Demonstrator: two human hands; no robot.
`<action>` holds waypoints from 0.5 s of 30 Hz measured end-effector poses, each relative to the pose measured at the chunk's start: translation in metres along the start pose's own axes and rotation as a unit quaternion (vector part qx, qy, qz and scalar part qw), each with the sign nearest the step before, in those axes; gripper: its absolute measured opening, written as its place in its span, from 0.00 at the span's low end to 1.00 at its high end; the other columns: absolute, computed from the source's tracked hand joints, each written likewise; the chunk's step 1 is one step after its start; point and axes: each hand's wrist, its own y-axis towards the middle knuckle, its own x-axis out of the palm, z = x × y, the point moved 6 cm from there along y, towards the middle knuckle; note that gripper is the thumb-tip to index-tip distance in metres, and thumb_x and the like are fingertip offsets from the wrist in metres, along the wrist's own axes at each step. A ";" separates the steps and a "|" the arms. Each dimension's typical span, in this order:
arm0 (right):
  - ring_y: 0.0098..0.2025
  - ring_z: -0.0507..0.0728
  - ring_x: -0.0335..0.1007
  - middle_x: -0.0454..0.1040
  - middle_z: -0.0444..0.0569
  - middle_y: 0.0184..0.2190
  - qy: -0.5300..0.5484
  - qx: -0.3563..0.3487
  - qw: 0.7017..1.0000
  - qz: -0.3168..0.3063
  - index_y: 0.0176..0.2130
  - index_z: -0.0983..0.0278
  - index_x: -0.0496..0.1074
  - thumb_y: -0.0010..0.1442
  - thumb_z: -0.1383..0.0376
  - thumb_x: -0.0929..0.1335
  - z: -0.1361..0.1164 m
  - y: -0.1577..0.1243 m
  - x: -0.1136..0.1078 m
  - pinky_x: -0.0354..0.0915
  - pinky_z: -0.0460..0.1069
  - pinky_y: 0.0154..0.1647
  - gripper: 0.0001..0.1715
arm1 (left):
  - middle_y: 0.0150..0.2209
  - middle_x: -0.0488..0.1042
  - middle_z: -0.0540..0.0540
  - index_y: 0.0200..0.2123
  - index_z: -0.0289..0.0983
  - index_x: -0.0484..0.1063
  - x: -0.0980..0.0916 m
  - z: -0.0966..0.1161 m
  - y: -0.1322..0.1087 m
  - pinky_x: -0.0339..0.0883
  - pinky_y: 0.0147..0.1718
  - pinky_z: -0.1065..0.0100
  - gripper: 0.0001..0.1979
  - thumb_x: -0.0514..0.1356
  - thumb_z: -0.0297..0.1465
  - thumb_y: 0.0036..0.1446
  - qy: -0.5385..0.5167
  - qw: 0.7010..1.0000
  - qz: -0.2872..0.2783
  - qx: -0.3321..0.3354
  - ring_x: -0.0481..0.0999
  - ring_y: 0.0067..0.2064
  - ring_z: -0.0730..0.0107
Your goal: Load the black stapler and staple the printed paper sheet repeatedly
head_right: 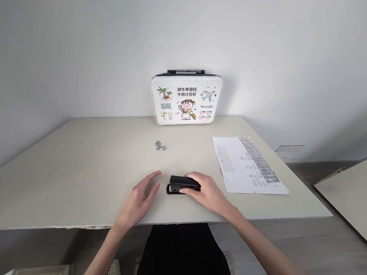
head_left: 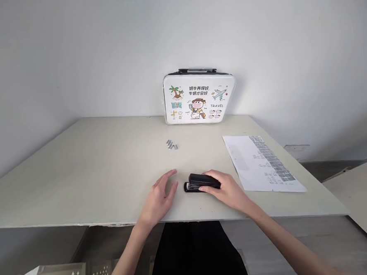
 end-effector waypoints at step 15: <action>0.61 0.63 0.73 0.78 0.53 0.57 0.068 0.079 0.988 0.113 0.56 0.55 0.72 0.75 0.44 0.57 0.039 -0.026 -0.009 0.66 0.61 0.64 0.27 | 0.57 0.79 0.43 0.60 0.42 0.71 -0.008 -0.004 -0.002 0.77 0.43 0.62 0.20 0.54 0.43 0.72 -0.081 0.995 0.044 -0.044 0.75 0.63 0.53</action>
